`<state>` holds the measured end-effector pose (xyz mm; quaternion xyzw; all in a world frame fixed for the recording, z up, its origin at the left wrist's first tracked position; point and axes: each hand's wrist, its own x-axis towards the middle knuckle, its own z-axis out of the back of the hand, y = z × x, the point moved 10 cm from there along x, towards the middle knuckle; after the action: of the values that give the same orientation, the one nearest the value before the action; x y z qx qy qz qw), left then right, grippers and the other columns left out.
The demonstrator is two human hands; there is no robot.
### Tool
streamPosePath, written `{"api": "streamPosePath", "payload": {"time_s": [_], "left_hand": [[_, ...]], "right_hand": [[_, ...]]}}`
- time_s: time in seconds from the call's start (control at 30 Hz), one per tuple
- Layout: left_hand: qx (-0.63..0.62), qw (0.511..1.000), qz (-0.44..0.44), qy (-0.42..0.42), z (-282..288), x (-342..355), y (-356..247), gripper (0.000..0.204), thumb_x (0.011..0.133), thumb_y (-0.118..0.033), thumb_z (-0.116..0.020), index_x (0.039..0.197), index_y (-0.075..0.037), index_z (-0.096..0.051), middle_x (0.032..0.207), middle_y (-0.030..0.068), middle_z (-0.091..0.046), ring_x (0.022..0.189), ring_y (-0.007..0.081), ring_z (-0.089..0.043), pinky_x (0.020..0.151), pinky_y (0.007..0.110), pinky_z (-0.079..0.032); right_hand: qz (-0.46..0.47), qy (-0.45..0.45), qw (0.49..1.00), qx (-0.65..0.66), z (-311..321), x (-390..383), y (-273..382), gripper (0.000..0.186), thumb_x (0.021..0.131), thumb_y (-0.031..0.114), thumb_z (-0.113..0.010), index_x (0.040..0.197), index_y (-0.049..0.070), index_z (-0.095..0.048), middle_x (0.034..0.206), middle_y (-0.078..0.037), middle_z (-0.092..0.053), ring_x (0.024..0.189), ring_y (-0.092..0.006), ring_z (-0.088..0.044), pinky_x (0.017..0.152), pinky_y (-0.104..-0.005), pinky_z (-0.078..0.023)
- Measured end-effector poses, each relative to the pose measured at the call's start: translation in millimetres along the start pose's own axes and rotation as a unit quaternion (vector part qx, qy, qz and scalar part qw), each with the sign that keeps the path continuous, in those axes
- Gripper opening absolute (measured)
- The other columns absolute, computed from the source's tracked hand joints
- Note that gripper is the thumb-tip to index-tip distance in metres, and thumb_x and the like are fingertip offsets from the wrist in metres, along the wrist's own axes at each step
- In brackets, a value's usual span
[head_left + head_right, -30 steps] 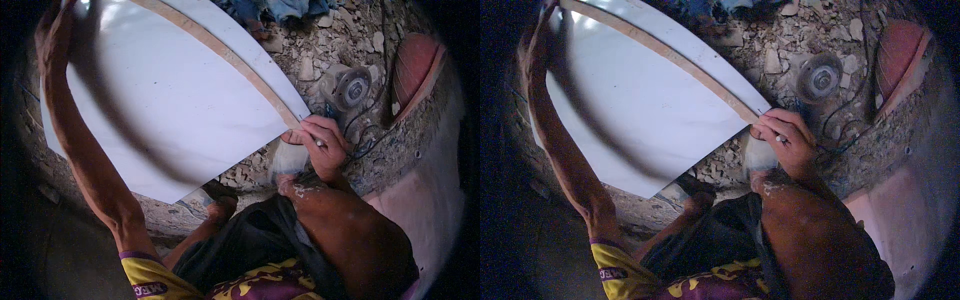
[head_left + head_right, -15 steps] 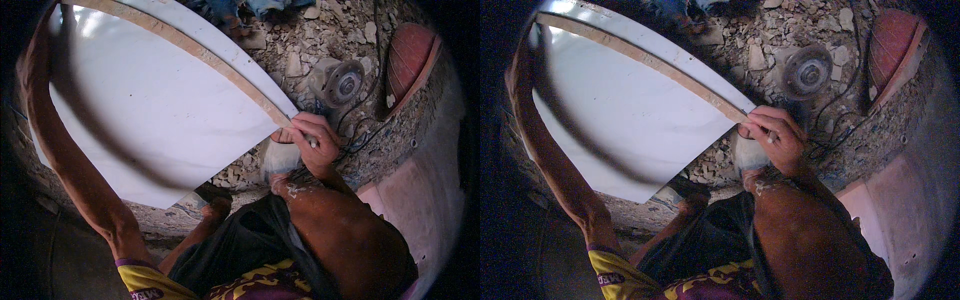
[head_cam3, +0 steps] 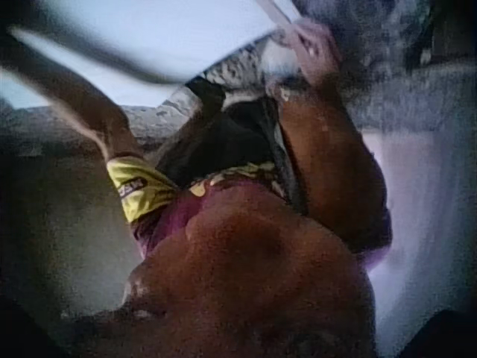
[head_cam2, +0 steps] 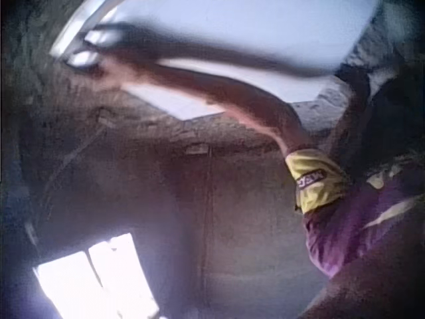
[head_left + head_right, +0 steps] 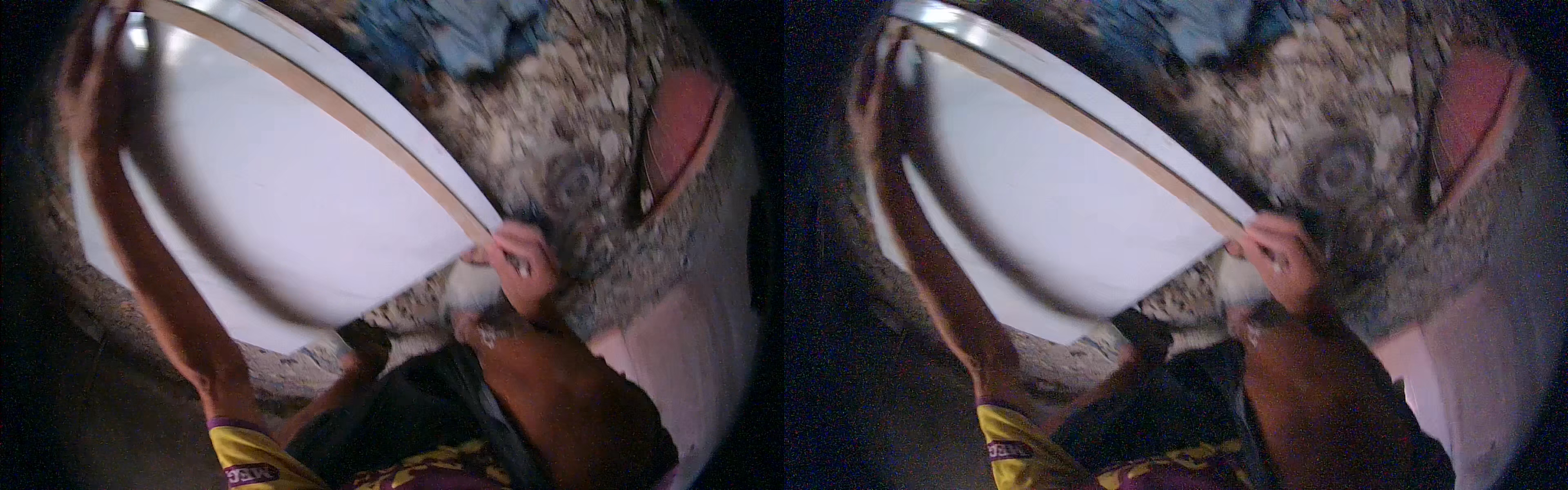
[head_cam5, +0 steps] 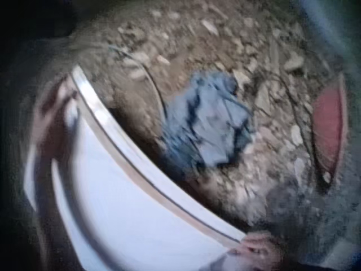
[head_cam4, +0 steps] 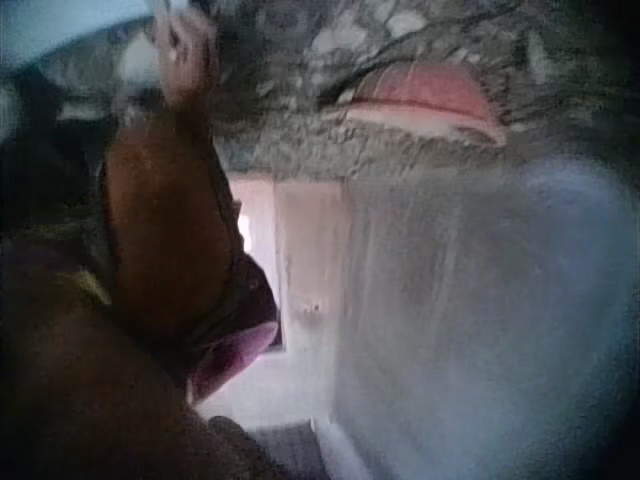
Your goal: The person marks a curved line on a tile using a pencil and a guide, then uses an angle grinder to cut along the marked line while holding the tile by hand on the ground.
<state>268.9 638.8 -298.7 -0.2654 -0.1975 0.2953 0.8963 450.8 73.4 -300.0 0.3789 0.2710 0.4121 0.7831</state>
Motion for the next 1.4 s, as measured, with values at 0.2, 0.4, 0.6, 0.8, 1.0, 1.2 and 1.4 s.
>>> {"api": "streamPosePath", "payload": {"time_s": [0.2, 0.4, 0.6, 0.8, 1.0, 1.2, 1.4], "left_hand": [[-0.112, 0.981, 0.097, -0.127, -36, -8, -32, 0.061, 0.094, -0.036, -0.091, 0.149, -0.016, -0.073, 0.146, 0.0174, -0.071, 0.137, 0.0319, -0.067, 0.122, 0.044, -0.049], [-0.030, 0.985, 0.101, -0.140, -26, -10, -40, 0.067, 0.089, -0.053, -0.090, 0.146, -0.023, -0.074, 0.140, 0.0119, -0.074, 0.137, 0.0310, -0.063, 0.127, 0.051, -0.033], [0.002, 0.986, 0.092, -0.139, -27, -6, -35, 0.070, 0.088, -0.060, -0.088, 0.147, -0.025, -0.075, 0.137, 0.0091, -0.073, 0.138, 0.0296, -0.059, 0.126, 0.052, -0.028], [0.032, 0.983, 0.111, -0.140, -34, -9, -36, 0.069, 0.089, -0.061, -0.087, 0.147, -0.024, -0.075, 0.137, 0.0104, -0.073, 0.138, 0.0297, -0.059, 0.127, 0.053, -0.028], [0.027, 0.984, 0.107, -0.137, -33, -9, -32, 0.069, 0.089, -0.061, -0.087, 0.146, -0.024, -0.074, 0.137, 0.0117, -0.072, 0.138, 0.0318, -0.058, 0.127, 0.053, -0.028], [0.070, 0.977, 0.061, -0.191, -22, -12, -56, 0.055, 0.088, -0.057, -0.089, 0.131, -0.024, -0.078, 0.136, 0.0112, -0.070, 0.137, 0.0332, -0.058, 0.125, 0.057, -0.029], [0.089, 0.991, -0.062, -0.072, -34, -8, -78, 0.065, 0.091, -0.043, -0.087, 0.145, -0.012, -0.068, 0.136, 0.0142, -0.072, 0.128, 0.0302, -0.065, 0.117, 0.051, -0.045]], "right_hand": [[-0.011, -0.006, 0.999, -0.037, 13, -15, -1, 0.033, 0.082, -0.013, -0.087, 0.108, 0.001, -0.072, 0.109, -0.017, -0.076, 0.098, -0.0317, -0.075, 0.089, -0.0417, -0.061], [-0.047, -0.012, 0.998, -0.032, 10, -16, -6, 0.032, 0.081, -0.010, -0.087, 0.106, 0.002, -0.072, 0.109, -0.017, -0.076, 0.098, -0.0324, -0.075, 0.088, -0.0425, -0.061], [-0.017, 0.013, 1.000, -0.004, 1, -18, -9, 0.040, 0.086, -0.011, -0.086, 0.119, 0.006, -0.071, 0.121, -0.016, -0.072, 0.109, -0.0297, -0.074, 0.089, -0.0434, -0.063], [-0.040, -0.006, 0.999, -0.032, 9, -19, -9, 0.033, 0.084, -0.012, -0.084, 0.111, 0.002, -0.072, 0.115, -0.019, -0.075, 0.103, -0.0315, -0.074, 0.090, -0.0428, -0.062], [-0.031, -0.001, 0.999, -0.026, 8, -26, -14, 0.036, 0.088, -0.011, -0.085, 0.119, 0.004, -0.072, 0.123, -0.019, -0.074, 0.110, -0.0321, -0.074, 0.096, -0.0434, -0.061], [-0.057, 0.003, 0.998, -0.028, 5, -28, -17, 0.035, 0.089, -0.009, -0.085, 0.118, 0.005, -0.071, 0.123, -0.019, -0.074, 0.110, -0.0325, -0.074, 0.095, -0.0429, -0.060], [-0.047, 0.009, 0.998, -0.046, 9, -37, -23, 0.036, 0.088, -0.006, -0.088, 0.118, 0.007, -0.072, 0.125, -0.018, -0.075, 0.114, -0.0321, -0.075, 0.094, -0.0429, -0.062]]}}
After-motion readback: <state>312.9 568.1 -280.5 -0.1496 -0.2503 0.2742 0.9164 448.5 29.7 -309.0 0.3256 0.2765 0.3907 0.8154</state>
